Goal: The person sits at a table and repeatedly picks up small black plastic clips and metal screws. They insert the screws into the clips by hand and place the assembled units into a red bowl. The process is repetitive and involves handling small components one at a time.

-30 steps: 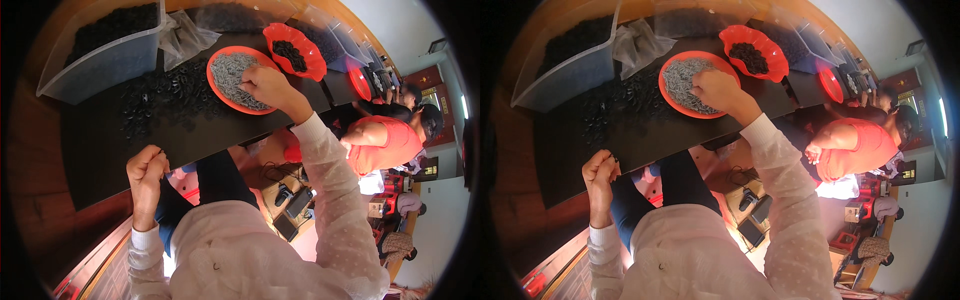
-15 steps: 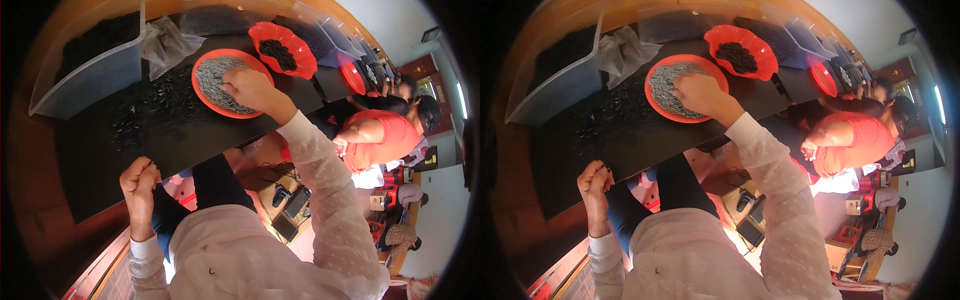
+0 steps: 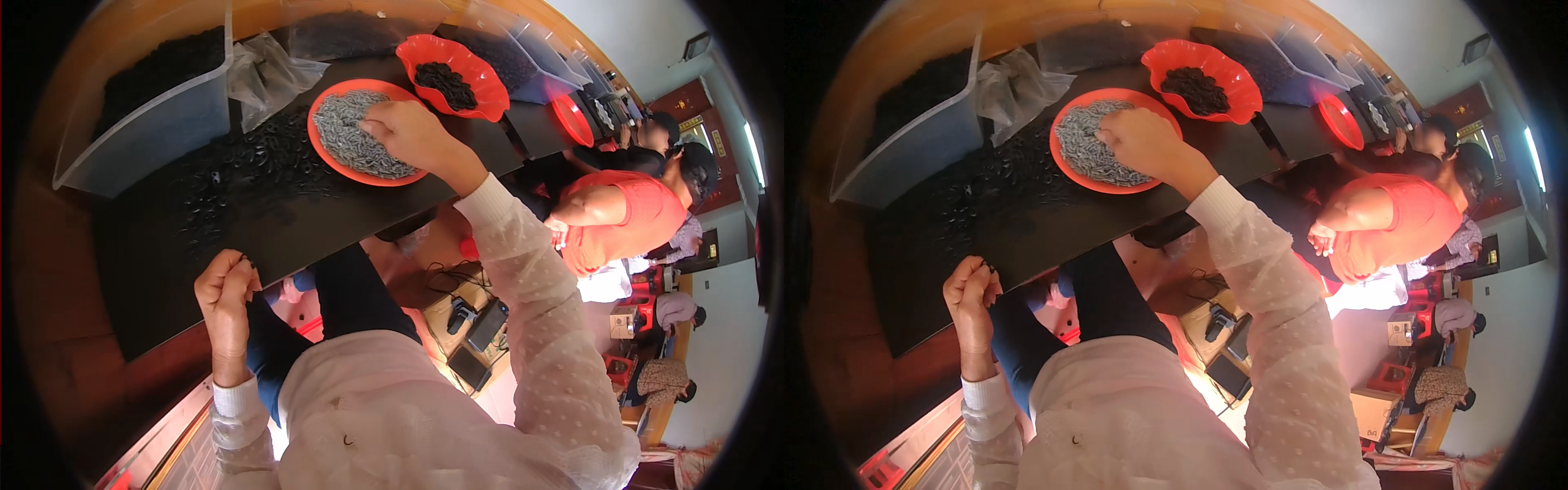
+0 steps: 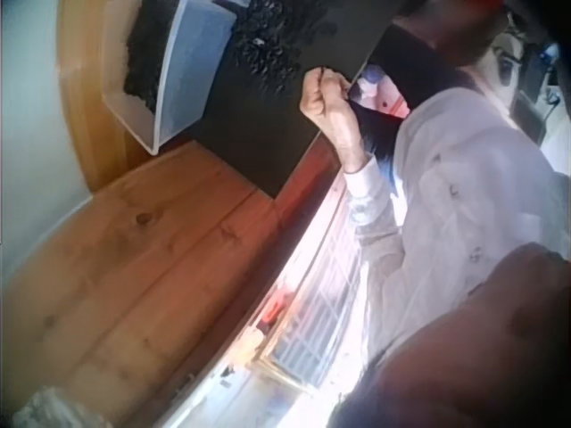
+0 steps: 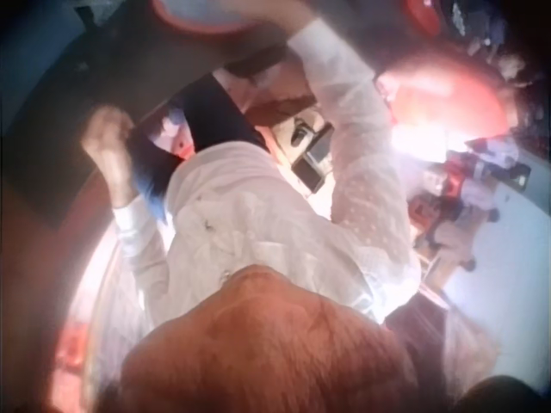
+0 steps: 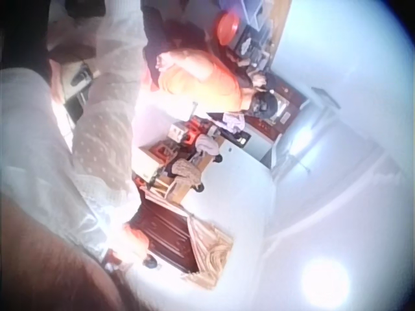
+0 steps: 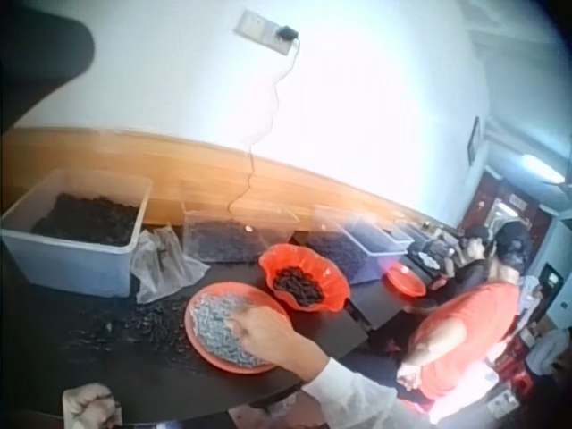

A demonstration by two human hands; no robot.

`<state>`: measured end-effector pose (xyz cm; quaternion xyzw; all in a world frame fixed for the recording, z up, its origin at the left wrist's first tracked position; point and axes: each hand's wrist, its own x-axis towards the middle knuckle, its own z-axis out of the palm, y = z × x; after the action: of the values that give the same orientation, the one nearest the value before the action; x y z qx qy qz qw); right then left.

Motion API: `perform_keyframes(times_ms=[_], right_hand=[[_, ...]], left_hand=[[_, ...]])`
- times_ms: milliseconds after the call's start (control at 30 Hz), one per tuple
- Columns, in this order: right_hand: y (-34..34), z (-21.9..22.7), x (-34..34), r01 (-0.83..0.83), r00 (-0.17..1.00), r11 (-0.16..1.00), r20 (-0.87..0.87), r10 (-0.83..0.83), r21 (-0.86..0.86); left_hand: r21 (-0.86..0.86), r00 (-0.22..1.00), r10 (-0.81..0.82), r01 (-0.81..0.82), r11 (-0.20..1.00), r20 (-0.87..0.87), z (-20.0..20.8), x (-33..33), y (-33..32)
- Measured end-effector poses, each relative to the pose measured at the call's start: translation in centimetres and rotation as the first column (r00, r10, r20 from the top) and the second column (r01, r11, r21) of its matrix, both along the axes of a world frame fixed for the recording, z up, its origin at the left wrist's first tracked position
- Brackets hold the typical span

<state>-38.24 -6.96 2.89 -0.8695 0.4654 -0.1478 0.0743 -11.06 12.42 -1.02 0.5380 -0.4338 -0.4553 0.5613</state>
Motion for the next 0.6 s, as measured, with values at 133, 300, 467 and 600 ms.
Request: perform_keyframes(times_ms=[133,300,467,600], right_hand=[[0.7,1.1,0.4,0.074,0.997,0.997,0.022,-0.074,-0.033],[0.7,-0.3,0.0,0.109,0.994,0.98,0.036,-0.105,-0.169],[1.2,-0.2,-0.5,0.104,0.992,0.992,0.076,-0.099,-0.068],[1.5,-0.3,-0.9,0.08,0.993,0.995,0.093,-0.073,-0.068]], left_hand=[[-0.009,0.999,0.002,-0.002,1.0,-0.035,0.0,0.1,-0.1],[-0.016,0.999,0.022,-0.022,1.0,-0.029,-0.1,0.0,-0.1],[-0.019,1.0,0.018,-0.019,1.0,-0.019,-0.3,-0.1,-0.1],[-0.015,0.999,0.033,-0.034,0.999,-0.019,-0.5,-0.2,0.0]])
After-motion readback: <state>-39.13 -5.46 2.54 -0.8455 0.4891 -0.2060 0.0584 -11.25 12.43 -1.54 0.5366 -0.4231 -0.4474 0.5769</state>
